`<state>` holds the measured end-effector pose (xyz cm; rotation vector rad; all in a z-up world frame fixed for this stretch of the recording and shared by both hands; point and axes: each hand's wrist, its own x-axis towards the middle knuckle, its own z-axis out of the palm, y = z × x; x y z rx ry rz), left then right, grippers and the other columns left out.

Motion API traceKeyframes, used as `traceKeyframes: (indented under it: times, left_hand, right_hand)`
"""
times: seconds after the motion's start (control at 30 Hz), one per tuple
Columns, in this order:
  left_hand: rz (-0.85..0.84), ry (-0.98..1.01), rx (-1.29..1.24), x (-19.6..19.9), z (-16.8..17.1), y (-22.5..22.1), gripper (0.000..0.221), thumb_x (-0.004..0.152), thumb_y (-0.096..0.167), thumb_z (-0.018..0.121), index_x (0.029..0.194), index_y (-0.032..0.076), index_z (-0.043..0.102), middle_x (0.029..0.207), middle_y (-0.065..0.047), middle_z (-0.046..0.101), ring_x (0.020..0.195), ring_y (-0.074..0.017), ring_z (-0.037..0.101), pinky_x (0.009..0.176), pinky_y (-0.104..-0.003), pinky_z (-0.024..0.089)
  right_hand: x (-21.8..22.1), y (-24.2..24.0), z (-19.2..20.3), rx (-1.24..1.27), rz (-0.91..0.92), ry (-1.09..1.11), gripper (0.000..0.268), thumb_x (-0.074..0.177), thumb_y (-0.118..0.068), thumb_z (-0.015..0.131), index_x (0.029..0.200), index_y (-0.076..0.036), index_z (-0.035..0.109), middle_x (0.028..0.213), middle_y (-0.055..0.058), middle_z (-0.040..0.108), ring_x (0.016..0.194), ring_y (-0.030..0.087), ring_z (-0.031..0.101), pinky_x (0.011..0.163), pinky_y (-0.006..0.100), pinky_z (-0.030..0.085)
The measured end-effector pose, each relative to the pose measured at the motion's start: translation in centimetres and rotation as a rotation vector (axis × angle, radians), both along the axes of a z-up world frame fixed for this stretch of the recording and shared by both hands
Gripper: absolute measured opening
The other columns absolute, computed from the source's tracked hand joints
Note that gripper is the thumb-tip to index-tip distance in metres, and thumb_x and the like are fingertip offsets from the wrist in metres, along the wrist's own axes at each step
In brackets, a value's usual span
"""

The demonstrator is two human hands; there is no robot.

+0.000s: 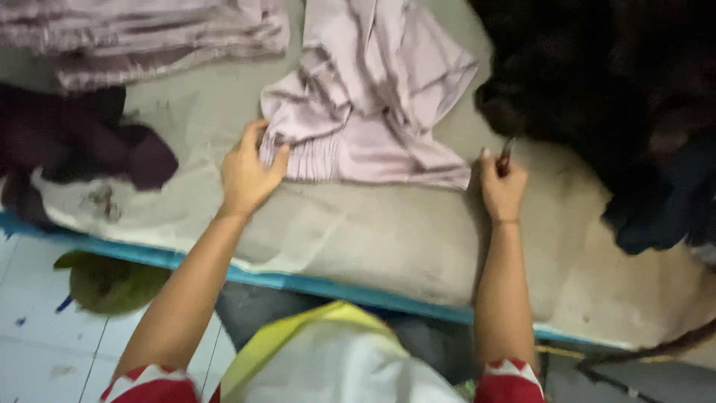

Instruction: Trimming loose threads from finished garments using thread snips and folding them on a workbench.

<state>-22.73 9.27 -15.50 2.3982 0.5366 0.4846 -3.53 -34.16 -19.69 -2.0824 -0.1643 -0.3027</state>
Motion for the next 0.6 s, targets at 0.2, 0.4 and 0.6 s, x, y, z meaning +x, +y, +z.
traceKeyframes:
  times: [0.2, 0.4, 0.6]
  left_hand:
    - [-0.088, -0.105, 0.087, 5.1, 4.6, 0.1, 0.094, 0.08, 0.056, 0.082, 0.151, 0.01, 0.042, 0.135, -0.022, 0.051, 0.125, -0.0479, 0.052, 0.105, -0.062, 0.041]
    - [-0.274, -0.102, 0.258, 15.6, 2.9, -0.1, 0.114, 0.075, 0.067, 0.083, 0.163, 0.015, 0.033, 0.146, -0.031, 0.048, 0.134, -0.0554, 0.047, 0.104, -0.066, 0.04]
    - [-0.293, 0.035, 0.002, 16.4, 0.6, -1.3, 0.102, 0.082, 0.047, 0.078, 0.162, 0.007, 0.03, 0.158, -0.027, 0.039, 0.143, -0.0462, 0.041, 0.114, -0.06, 0.032]
  right_hand:
    - [1.1, 5.0, 3.3, -0.168, 0.073, 0.129, 0.045, 0.08, -0.034, 0.094, 0.117, -0.013, 0.076, 0.068, 0.01, 0.065, 0.063, 0.018, 0.061, 0.064, 0.032, 0.051]
    - [6.4, 11.7, 3.6, -0.304, -0.004, -0.127, 0.066, 0.087, -0.036, 0.089, 0.135, 0.001, 0.064, 0.091, 0.031, 0.073, 0.092, 0.045, 0.072, 0.079, 0.055, 0.059]
    - [5.2, 9.8, 2.5, -0.079, 0.01, -0.228, 0.032, 0.1, -0.001, 0.067, 0.131, 0.005, 0.067, 0.12, 0.03, 0.068, 0.119, 0.044, 0.064, 0.102, 0.051, 0.05]
